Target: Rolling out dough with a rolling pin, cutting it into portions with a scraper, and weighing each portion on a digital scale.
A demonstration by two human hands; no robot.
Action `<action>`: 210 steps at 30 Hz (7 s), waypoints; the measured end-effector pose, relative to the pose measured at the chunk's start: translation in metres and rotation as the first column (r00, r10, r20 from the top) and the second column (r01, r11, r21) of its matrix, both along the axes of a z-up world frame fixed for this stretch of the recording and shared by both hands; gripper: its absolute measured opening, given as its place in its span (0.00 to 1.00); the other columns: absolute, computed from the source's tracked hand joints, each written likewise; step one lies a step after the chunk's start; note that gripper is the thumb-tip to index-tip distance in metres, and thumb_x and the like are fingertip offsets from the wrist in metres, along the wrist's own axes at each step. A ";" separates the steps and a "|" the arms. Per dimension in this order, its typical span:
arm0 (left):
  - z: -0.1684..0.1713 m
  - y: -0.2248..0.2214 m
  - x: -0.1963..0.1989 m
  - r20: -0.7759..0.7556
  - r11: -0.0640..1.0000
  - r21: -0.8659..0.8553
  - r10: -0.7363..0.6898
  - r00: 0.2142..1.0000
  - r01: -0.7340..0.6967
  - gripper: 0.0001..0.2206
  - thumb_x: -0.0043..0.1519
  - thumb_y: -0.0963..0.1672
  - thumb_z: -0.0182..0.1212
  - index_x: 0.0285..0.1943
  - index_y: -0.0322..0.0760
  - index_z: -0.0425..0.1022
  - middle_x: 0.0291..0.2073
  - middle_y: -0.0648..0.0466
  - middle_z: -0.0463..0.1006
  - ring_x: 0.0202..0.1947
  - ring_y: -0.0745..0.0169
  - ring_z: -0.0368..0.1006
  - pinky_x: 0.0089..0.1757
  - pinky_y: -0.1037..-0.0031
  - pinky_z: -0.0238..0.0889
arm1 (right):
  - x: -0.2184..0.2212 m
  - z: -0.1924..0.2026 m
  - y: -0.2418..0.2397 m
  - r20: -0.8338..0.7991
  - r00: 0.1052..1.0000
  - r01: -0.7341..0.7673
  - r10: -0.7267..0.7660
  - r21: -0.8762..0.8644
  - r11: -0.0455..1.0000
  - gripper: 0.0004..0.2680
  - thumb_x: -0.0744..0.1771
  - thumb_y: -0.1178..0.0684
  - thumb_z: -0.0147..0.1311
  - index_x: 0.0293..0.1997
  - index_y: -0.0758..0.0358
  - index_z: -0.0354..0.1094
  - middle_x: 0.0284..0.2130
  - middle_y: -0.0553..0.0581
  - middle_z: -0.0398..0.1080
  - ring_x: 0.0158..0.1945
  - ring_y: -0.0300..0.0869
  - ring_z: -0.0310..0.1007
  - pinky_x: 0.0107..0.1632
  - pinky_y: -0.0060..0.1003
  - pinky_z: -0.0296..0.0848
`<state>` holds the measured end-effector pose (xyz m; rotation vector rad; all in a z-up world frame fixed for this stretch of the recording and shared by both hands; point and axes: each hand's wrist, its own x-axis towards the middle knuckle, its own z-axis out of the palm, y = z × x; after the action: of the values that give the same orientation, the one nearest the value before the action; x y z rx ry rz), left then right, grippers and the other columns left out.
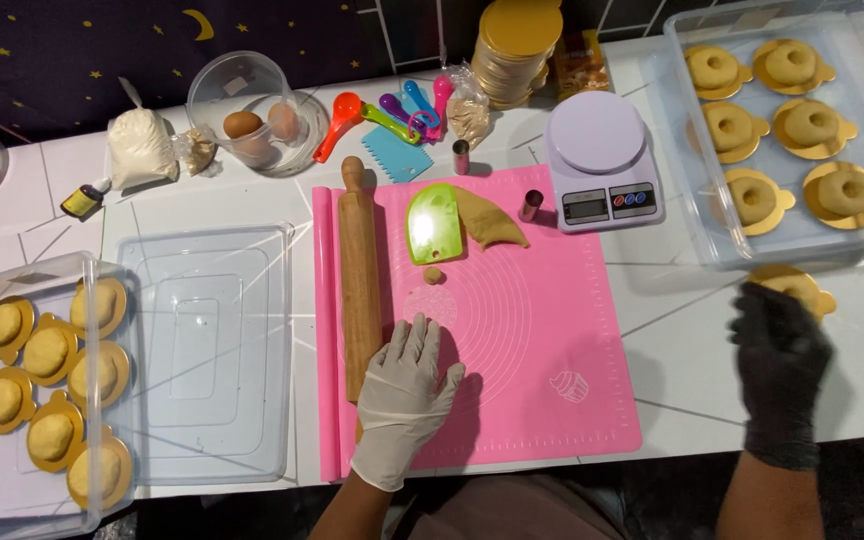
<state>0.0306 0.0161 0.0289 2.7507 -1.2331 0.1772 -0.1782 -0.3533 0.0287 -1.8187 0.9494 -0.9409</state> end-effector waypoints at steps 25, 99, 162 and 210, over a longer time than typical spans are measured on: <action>-0.065 -0.044 0.112 -0.425 0.984 0.142 0.162 0.890 -0.111 0.43 0.53 0.39 0.65 0.81 0.43 0.49 0.75 0.48 0.59 0.75 0.45 0.53 0.64 0.57 0.57 | 0.262 0.003 0.145 -0.029 0.869 -0.486 0.493 -0.229 0.843 0.18 0.64 0.60 0.65 0.58 0.67 0.66 0.31 0.69 0.73 0.38 0.62 0.76 0.38 0.53 0.72; -0.012 -0.085 0.125 -0.040 0.907 -0.171 -0.398 0.917 0.386 0.29 0.68 0.59 0.45 0.70 0.43 0.66 0.63 0.47 0.72 0.55 0.43 0.72 0.48 0.53 0.70 | 0.243 -0.003 0.065 -0.640 0.752 -0.621 0.158 -0.606 0.498 0.12 0.66 0.53 0.49 0.54 0.39 0.69 0.31 0.49 0.76 0.37 0.49 0.81 0.37 0.45 0.80; 0.066 -0.115 0.126 -0.245 0.411 0.800 -0.440 0.864 0.436 0.28 0.68 0.59 0.42 0.80 0.64 0.53 0.76 0.66 0.58 0.71 0.57 0.55 0.66 0.64 0.52 | 0.197 -0.027 0.084 -0.498 0.867 -0.446 0.019 -0.759 0.474 0.10 0.67 0.49 0.52 0.52 0.42 0.72 0.23 0.50 0.74 0.26 0.49 0.79 0.29 0.45 0.79; 0.042 -0.017 0.077 -0.230 0.911 0.387 -0.053 0.972 0.141 0.22 0.61 0.58 0.53 0.59 0.52 0.73 0.48 0.52 0.81 0.46 0.45 0.78 0.45 0.56 0.69 | 0.129 -0.023 0.025 -0.482 0.847 -0.490 0.224 -0.546 0.679 0.14 0.60 0.48 0.63 0.48 0.50 0.70 0.67 0.56 0.64 0.41 0.60 0.78 0.38 0.50 0.81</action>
<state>0.1074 -0.0011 0.0707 2.9213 -1.4808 -0.4226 -0.0490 -0.3283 0.0061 -2.7534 0.4252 -0.7105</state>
